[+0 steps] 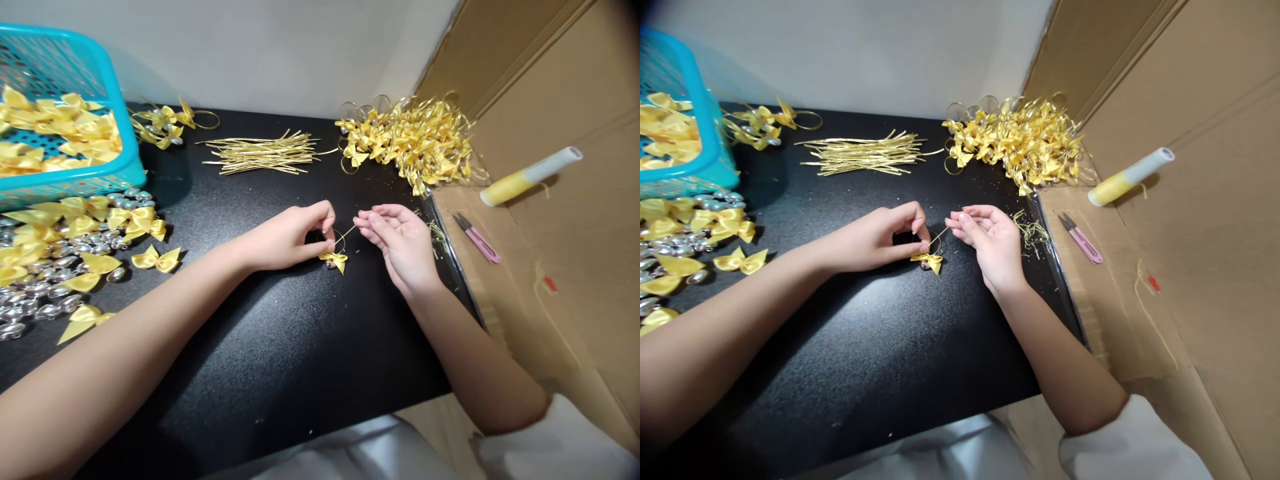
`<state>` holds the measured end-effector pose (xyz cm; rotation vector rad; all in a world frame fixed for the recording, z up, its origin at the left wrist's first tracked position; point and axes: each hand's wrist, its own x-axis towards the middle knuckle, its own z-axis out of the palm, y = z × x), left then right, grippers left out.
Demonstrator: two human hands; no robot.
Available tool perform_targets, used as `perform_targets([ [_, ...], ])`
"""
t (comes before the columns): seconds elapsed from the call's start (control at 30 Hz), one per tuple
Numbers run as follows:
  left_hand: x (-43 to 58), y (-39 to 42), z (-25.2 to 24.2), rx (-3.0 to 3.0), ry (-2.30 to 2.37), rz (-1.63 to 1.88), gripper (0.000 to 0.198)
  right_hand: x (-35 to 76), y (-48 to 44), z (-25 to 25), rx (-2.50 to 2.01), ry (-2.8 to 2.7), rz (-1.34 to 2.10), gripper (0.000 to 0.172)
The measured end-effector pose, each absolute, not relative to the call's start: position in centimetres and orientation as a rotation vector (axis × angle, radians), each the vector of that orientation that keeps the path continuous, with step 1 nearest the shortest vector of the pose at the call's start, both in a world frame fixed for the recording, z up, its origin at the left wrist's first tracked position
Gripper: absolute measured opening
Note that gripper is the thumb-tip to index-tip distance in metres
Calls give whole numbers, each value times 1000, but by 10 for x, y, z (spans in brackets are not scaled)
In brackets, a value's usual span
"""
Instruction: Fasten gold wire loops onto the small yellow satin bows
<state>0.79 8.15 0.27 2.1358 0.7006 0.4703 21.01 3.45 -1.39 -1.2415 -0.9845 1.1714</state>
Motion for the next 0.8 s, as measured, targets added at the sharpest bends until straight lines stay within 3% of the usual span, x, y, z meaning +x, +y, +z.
perform_targets([
  [0.33, 8, 82, 5, 2137, 700, 410, 19, 212, 38, -15, -1252, -936, 1121, 16],
  [0.8, 10, 81, 8, 2122, 728, 307, 16, 217, 45, -19, -1222, -868, 1108, 23],
])
